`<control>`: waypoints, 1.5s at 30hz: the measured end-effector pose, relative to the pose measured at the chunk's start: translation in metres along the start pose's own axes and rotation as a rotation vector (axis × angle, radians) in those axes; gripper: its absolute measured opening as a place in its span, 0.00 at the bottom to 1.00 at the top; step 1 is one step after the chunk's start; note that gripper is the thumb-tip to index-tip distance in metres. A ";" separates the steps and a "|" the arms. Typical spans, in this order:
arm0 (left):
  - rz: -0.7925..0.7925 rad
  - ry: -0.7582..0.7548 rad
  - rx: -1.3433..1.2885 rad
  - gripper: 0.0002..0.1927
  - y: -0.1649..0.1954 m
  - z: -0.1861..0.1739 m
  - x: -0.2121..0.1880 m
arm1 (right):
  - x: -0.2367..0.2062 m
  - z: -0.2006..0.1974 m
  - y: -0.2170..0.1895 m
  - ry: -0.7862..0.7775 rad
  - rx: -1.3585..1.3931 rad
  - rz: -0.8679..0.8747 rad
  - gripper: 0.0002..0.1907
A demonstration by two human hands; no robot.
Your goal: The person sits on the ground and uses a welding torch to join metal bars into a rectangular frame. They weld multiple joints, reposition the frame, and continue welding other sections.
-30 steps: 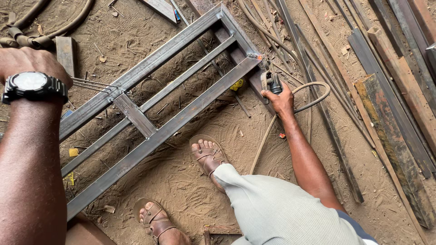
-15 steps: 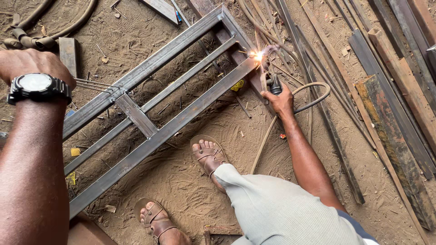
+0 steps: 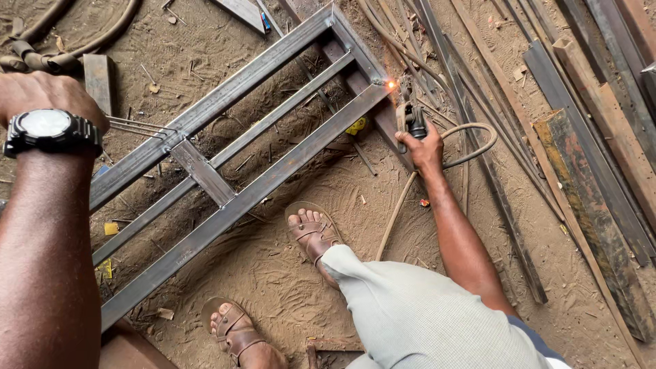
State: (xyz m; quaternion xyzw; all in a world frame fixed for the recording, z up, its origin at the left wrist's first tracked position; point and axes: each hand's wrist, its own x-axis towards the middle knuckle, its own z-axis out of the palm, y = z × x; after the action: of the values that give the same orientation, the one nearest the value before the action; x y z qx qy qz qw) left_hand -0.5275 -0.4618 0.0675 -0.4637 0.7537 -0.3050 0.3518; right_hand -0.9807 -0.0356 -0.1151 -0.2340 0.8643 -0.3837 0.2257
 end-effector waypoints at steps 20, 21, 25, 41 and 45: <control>-0.005 0.038 0.051 0.18 0.001 0.003 -0.002 | 0.001 0.002 0.000 -0.006 -0.094 0.038 0.29; -0.009 0.044 0.056 0.18 0.002 0.004 -0.002 | 0.001 0.002 0.000 -0.008 -0.104 0.050 0.29; -0.006 0.027 0.048 0.18 0.001 0.003 -0.001 | 0.001 0.001 -0.001 -0.007 -0.135 0.062 0.28; 0.003 0.030 0.058 0.20 0.001 0.004 -0.001 | 0.002 0.003 0.002 0.087 -0.128 -0.151 0.32; -0.003 0.027 0.045 0.20 0.001 0.000 0.000 | -0.001 0.000 0.000 0.010 -0.053 0.049 0.29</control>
State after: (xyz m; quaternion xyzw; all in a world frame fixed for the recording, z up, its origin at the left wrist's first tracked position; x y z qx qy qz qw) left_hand -0.5278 -0.4616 0.0671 -0.4527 0.7507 -0.3285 0.3516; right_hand -0.9799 -0.0348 -0.1145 -0.2167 0.8807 -0.3562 0.2247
